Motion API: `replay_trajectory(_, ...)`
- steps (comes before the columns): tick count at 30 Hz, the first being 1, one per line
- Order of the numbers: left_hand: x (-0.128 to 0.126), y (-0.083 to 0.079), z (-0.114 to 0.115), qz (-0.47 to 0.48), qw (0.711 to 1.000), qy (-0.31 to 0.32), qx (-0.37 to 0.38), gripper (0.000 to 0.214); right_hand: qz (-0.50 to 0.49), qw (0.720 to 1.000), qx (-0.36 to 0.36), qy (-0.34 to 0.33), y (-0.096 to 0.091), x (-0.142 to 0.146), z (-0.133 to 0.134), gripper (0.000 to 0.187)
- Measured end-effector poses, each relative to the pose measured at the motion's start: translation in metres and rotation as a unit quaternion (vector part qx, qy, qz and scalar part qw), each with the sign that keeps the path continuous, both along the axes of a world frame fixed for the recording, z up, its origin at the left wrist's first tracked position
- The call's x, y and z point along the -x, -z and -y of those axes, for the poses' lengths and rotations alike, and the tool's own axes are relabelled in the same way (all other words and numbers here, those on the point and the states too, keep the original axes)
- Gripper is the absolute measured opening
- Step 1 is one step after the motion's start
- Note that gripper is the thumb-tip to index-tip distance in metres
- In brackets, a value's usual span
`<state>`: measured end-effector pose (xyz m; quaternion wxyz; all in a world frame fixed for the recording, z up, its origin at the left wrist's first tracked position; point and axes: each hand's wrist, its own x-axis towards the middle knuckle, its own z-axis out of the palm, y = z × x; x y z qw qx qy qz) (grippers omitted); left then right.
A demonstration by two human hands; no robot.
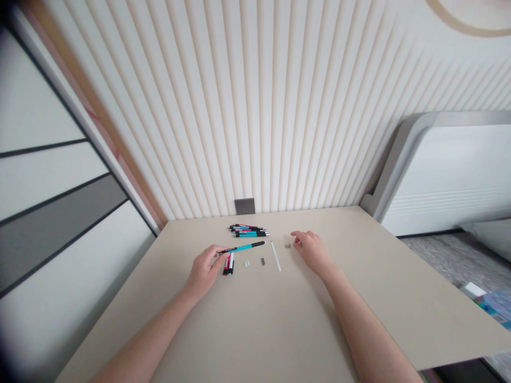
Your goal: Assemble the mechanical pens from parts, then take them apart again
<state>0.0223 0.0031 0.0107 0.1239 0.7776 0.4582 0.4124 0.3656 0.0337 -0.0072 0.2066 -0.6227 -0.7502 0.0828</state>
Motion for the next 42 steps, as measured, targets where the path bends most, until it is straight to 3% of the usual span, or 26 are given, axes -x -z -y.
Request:
replay_trajectory(6,0.0,0.001,0.0,0.003,1.0,0.002,0.001,0.016,0.036,0.999,0.02,-0.013,0.003,0.002,0.001,0.034)
replay_trajectory(22,0.0,0.002,-0.001,0.004,1.0,0.011,0.011,0.018,0.015,1.0,0.02,-0.005,0.001,0.007,0.002,0.029)
replay_trajectory(30,0.0,0.0,0.0,0.0,1.0,0.015,0.013,0.017,0.011,1.0,0.01,-0.003,0.001,0.006,0.001,0.039)
replay_trajectory(37,0.0,0.003,-0.001,0.004,1.0,0.027,0.009,0.016,-0.148,0.984,-0.082,-0.06,-0.019,0.037,0.018,0.031)
replay_trajectory(42,0.0,0.004,0.0,0.008,0.999,0.048,-0.001,0.013,-0.224,0.962,-0.051,-0.147,-0.022,0.069,0.034,0.035)
